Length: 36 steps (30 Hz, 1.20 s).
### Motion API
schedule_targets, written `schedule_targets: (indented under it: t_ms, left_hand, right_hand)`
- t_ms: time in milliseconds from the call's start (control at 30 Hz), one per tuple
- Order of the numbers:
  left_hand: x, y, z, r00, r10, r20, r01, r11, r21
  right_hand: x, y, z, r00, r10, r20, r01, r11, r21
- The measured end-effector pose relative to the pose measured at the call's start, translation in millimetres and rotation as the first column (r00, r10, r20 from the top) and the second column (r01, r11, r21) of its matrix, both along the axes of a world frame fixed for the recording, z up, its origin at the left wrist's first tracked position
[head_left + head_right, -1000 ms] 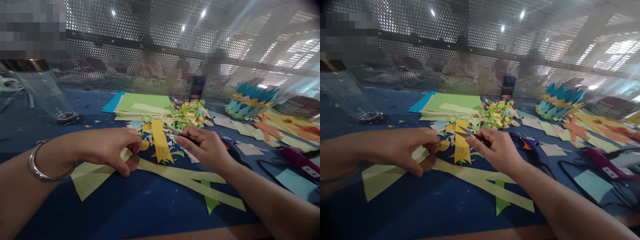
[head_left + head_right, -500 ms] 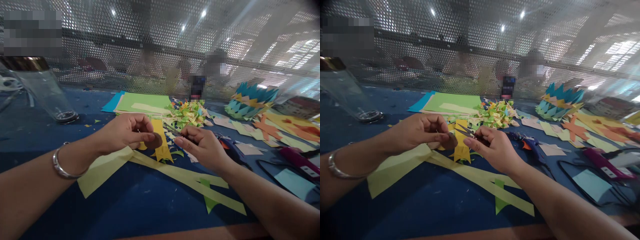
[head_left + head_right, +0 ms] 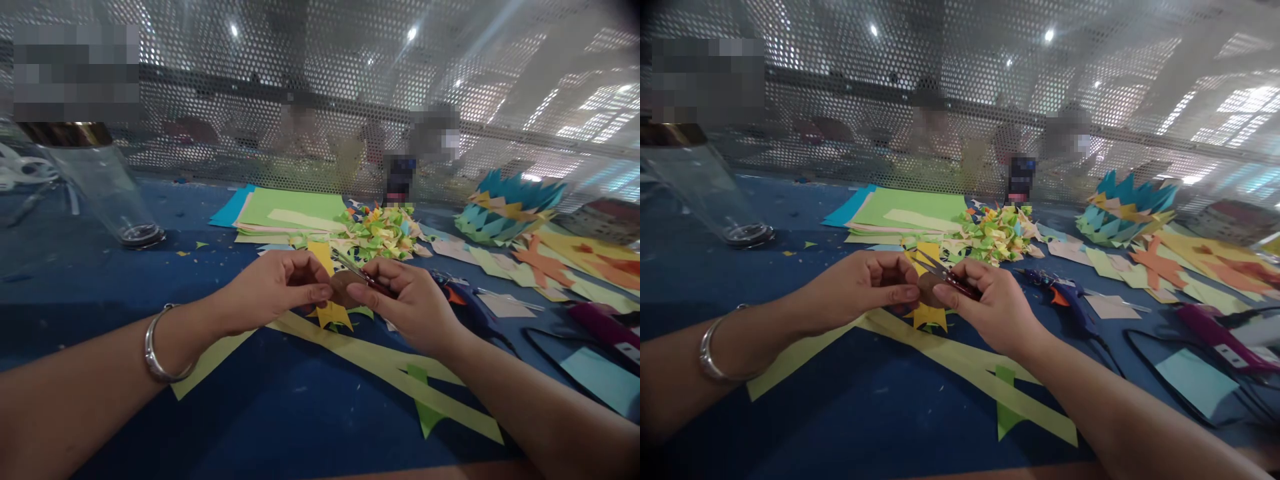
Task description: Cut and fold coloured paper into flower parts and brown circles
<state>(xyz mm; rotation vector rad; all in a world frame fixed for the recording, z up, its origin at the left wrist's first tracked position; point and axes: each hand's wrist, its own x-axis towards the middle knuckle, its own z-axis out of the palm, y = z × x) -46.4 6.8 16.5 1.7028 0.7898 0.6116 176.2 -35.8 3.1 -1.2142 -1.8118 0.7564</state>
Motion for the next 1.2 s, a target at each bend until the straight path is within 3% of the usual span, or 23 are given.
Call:
schedule_targets:
  t_ms: [133,267,467,567,700,767,867,967,1067,1200]
  left_hand:
    - [-14,17,-2.2,0.979,0.149,-0.135,-0.108,0.957,0.270]
    - [-28,36,-5.7,0.871,0.400,-0.287,-0.191,0.811,0.553]
    - [-31,42,-7.6,0.795,0.436,-0.423,-0.116,0.792,0.599]
    - [-29,49,-1.2,0.751,0.465,-0.470,-0.079,0.769,0.635]
    - [-24,89,19.0,0.578,0.489,-0.653,0.158,0.718,0.677]
    - [-16,119,29.6,0.549,0.519,-0.655,0.185,0.689,0.701]
    - [0,161,37.9,0.514,0.493,-0.702,0.222,0.714,0.664]
    - [15,193,36.8,0.462,0.446,-0.767,0.236,0.772,0.591]
    - [22,214,34.5,0.415,0.366,-0.833,0.248,0.836,0.490]
    - [22,224,38.1,0.354,0.315,-0.881,0.255,0.873,0.415]
  right_hand:
    - [6,6,-6.0,0.996,-0.064,-0.067,0.068,0.996,0.059]
    - [12,9,-8.3,0.989,-0.095,-0.110,0.098,0.995,0.027]
    - [8,4,-1.3,0.993,0.017,0.113,-0.011,0.998,-0.055]
    - [4,5,-1.4,0.988,0.058,0.145,-0.045,0.995,-0.092]
    - [2,8,-2.8,0.987,0.064,0.147,-0.047,0.993,-0.112]
    - [3,9,-2.5,0.988,0.064,0.140,-0.046,0.991,-0.125]
    - [4,10,-0.3,0.988,0.049,0.145,-0.032,0.992,-0.119]
    - [5,11,2.1,0.986,0.031,0.164,-0.015,0.995,-0.098]
    - [8,12,3.0,0.984,0.035,0.172,-0.020,0.996,-0.091]
    - [11,15,2.3,0.988,0.068,0.142,-0.051,0.991,-0.120]
